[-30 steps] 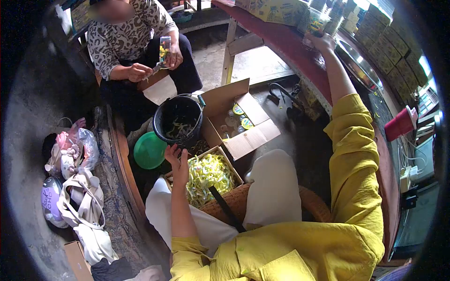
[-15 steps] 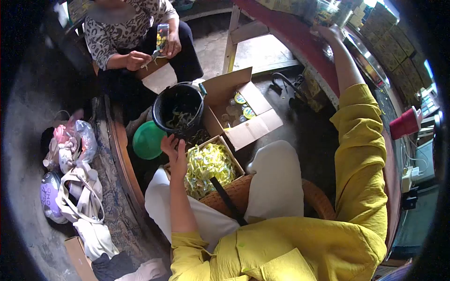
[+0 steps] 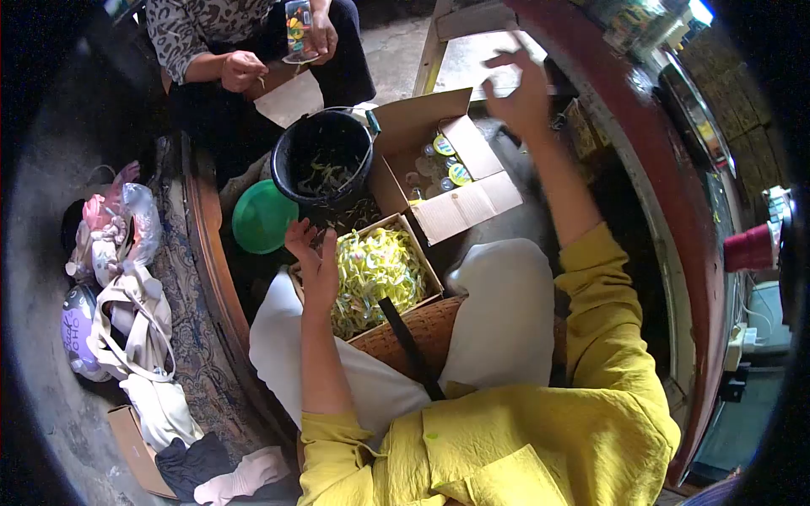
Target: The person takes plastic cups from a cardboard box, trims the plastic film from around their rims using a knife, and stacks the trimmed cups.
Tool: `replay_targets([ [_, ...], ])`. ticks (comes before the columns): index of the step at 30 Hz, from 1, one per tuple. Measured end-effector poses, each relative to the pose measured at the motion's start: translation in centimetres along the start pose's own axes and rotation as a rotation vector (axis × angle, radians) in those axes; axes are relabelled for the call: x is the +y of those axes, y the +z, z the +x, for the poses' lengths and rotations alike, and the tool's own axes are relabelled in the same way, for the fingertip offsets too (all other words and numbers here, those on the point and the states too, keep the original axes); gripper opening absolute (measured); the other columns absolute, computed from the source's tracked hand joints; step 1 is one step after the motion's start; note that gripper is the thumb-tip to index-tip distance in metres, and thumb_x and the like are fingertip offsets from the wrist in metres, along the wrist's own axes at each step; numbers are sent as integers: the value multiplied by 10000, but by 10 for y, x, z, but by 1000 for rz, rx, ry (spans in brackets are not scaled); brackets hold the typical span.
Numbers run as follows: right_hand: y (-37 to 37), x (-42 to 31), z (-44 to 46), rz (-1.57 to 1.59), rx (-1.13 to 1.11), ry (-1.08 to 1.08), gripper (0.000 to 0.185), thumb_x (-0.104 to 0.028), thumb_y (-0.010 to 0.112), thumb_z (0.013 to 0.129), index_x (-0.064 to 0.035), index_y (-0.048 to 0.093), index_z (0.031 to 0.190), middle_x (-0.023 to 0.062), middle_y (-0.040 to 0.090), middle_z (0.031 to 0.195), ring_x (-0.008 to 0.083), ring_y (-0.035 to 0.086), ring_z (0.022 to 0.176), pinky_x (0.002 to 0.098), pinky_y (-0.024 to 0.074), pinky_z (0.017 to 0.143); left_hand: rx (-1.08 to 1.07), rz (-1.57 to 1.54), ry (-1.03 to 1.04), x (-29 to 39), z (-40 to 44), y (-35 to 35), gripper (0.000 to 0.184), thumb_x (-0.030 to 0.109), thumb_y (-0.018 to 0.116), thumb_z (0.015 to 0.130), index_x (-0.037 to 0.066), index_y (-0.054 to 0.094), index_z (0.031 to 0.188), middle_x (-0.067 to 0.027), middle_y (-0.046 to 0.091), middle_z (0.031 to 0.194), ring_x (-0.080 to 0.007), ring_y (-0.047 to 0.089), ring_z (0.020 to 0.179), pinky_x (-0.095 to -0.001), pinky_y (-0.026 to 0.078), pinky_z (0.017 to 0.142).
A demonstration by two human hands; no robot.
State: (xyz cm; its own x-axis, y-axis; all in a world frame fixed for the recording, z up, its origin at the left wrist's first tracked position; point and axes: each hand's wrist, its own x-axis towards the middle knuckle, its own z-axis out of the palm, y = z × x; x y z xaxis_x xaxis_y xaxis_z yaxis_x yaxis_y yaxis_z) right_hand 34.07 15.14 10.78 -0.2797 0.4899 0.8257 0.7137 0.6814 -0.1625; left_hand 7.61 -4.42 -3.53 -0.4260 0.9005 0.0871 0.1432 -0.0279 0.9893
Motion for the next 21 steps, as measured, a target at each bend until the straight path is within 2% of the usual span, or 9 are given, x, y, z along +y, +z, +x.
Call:
replay_targets([
  [1,21,5,-19,134,-194,214,419,-144,650,624,-42,505,1004,150,549,981,295,506,959,363,390,826,-10,23,-8,1,-2,0,591,183,533,816,27,148,1236,-169,266,1229,-243,343,1069,-355,304,890],
  [3,70,41,-76,63,-343,197,640,-278,673,652,-9,378,1152,207,488,1071,326,456,1033,375,374,866,-41,80,-1,0,-2,2,601,186,543,810,31,151,1239,-166,276,1229,-249,347,1078,-361,303,891],
  [6,123,83,-153,29,-952,631,602,-323,696,600,-22,490,1079,211,536,994,326,501,964,376,398,833,-109,148,-44,-3,-2,4,617,193,556,802,34,157,1244,-166,287,1231,-256,349,1096,-373,300,895],
  [8,165,119,-215,-167,-1145,569,445,-325,692,590,-67,585,936,163,607,818,303,582,761,364,463,702,-160,182,-128,4,-1,8,636,194,573,788,21,165,1245,-174,293,1232,-265,342,1118,-390,299,898],
  [11,198,127,-245,-115,-1125,678,325,-290,664,620,-68,590,846,136,590,714,278,567,656,341,454,614,-282,315,-209,12,2,9,618,128,543,788,50,152,1260,-137,270,1238,-254,334,1102,-388,345,886],
  [13,239,133,-271,22,-1021,523,178,-206,628,628,-51,552,673,111,541,621,243,497,546,345,435,543,-285,318,-207,-2,1,8,671,192,597,764,-23,166,1230,-180,263,1229,-270,332,1116,-383,304,902],
  [15,298,145,-325,262,-920,1022,170,-212,612,642,-57,574,700,130,574,664,260,556,619,353,461,580,-316,317,-301,7,2,9,673,196,598,763,-34,166,1226,-179,256,1216,-274,329,1111,-375,299,911],
  [17,268,82,-275,-131,-1209,764,198,-233,602,651,-52,596,730,156,603,749,272,596,739,360,482,650,-347,339,-296,6,3,9,673,174,601,760,-32,161,1226,-168,251,1200,-280,331,1103,-375,303,914],
  [21,294,72,-291,-205,-1449,862,261,-274,611,664,-51,614,800,172,597,890,278,589,849,371,482,717,-388,388,-340,3,3,5,718,140,626,730,10,141,1245,-154,236,1224,-288,330,1113,-391,329,899],
])
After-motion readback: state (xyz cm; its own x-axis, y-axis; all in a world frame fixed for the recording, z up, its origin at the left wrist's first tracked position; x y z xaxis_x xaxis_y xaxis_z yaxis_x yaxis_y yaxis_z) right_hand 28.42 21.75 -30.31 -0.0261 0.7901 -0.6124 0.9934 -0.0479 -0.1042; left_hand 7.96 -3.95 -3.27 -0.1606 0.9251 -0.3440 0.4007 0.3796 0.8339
